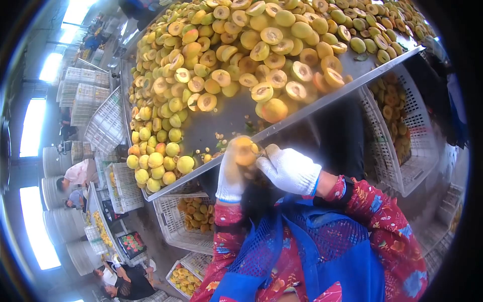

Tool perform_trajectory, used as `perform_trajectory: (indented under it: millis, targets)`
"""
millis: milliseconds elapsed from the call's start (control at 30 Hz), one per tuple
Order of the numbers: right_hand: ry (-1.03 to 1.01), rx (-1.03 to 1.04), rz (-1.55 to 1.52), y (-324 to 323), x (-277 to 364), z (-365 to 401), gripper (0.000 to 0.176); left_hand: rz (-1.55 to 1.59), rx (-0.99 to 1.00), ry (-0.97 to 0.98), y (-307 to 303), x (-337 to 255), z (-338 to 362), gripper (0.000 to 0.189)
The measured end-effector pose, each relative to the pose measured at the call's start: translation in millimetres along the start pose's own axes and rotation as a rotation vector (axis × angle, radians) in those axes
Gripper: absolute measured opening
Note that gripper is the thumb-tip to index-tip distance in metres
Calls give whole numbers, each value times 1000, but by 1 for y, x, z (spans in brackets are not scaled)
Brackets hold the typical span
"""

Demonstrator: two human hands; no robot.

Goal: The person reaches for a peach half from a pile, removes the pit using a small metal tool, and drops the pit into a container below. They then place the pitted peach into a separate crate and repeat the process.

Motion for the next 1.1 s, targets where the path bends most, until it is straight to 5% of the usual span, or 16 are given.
perform_trajectory:
  millis: [200, 367, 467, 600, 733, 900, 1000, 1033, 1100]
  targets:
    - [52, 62, 47, 16, 1, 13, 30, -420, -64, 418, 14, 5, 16, 46]
    - [88, 125, -139, 40, -25, 15, 36, -948, -274, 833, 15, 7, 33, 35]
    - [725, 377, -821, 30, 5, 24, 40, -761, -354, 682, 12, 21, 31, 36]
    - [808, 450, -1223, 37, -14, 32, 37, -778, -305, 664, 16, 26, 30, 36]
    - [913, 837, -2102, 49, -20, 39, 41, -712, -158, 711, 22, 26, 29, 39]
    - [826, 777, -2389, 56, -23, 43, 44, -477, -102, 721, 33, 29, 20, 52]
    - [675, 770, -2529, 38, -9, 35, 44, 49, -52, 220, -12, 38, 20, 51]
    - [607, 848, -2485, 39, -17, 34, 42, -12, -168, 219, -25, 31, 31, 49]
    - [794, 735, -2116, 41, -41, 35, 44, -442, -498, 256, -46, 4, 71, 45]
Point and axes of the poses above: each hand's wrist, its own z-axis away from the middle knuckle, its own y-axis out of the palm, x = y × z, the point moved 5 cm from there along -z, towards the middle knuckle, and after that the axes turned 7 degrees about -z, right-handed, at the moved point
